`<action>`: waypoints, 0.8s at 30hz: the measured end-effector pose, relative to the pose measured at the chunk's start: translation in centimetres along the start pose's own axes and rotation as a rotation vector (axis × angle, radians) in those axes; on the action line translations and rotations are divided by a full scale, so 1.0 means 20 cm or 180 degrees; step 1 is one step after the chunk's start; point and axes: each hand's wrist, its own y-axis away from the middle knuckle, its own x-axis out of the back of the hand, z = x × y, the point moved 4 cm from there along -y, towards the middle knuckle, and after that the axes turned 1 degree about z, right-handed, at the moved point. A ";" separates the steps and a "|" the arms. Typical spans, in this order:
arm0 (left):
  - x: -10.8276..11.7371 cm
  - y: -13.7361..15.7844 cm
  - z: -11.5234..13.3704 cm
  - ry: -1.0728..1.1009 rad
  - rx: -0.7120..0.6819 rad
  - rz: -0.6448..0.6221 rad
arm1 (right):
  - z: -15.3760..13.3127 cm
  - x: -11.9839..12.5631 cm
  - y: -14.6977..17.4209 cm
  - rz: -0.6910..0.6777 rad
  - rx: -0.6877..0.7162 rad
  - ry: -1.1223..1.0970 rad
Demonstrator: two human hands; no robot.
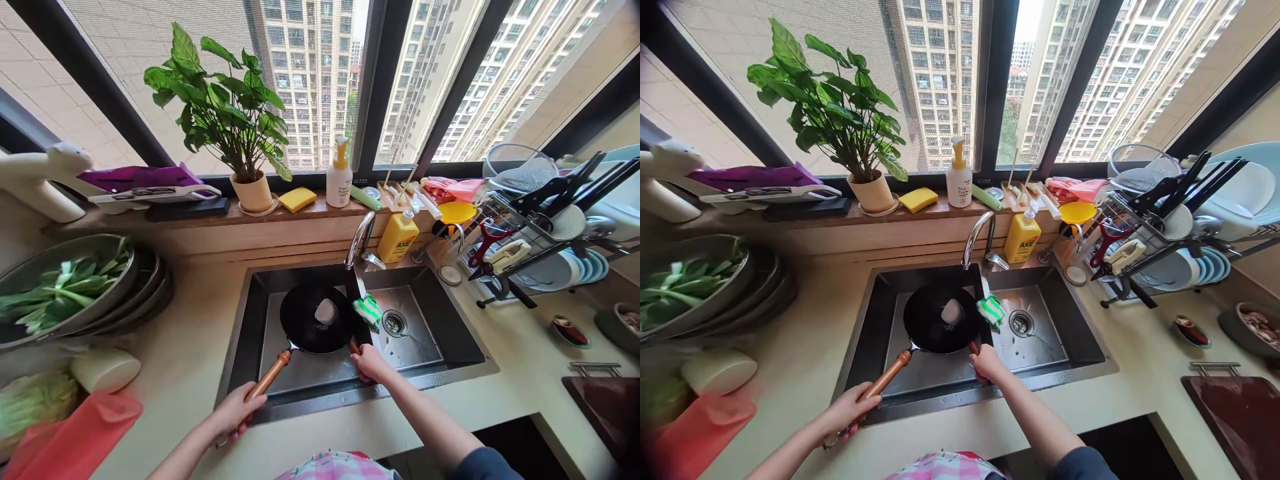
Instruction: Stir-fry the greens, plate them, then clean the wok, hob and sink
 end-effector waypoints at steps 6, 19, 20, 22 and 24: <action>0.10 -0.03 0.06 -0.1367 -0.0514 0.0775 | -0.07 0.27 -0.04 0.0541 0.0198 0.0202; 0.03 -0.14 0.59 -0.0496 -0.0791 0.0908 | -0.23 1.16 -0.53 0.1769 0.0966 -0.0501; 0.01 -0.19 0.68 -0.0094 -0.0910 0.0827 | -0.25 1.17 -0.54 0.1757 0.0994 -0.0615; -0.05 -0.31 0.86 0.0383 -0.1008 0.0665 | -0.30 1.15 -0.53 0.1732 0.1065 -0.0863; -0.10 -0.42 1.03 0.0880 -0.0979 0.0518 | -0.39 1.08 -0.50 0.1661 0.1170 -0.1136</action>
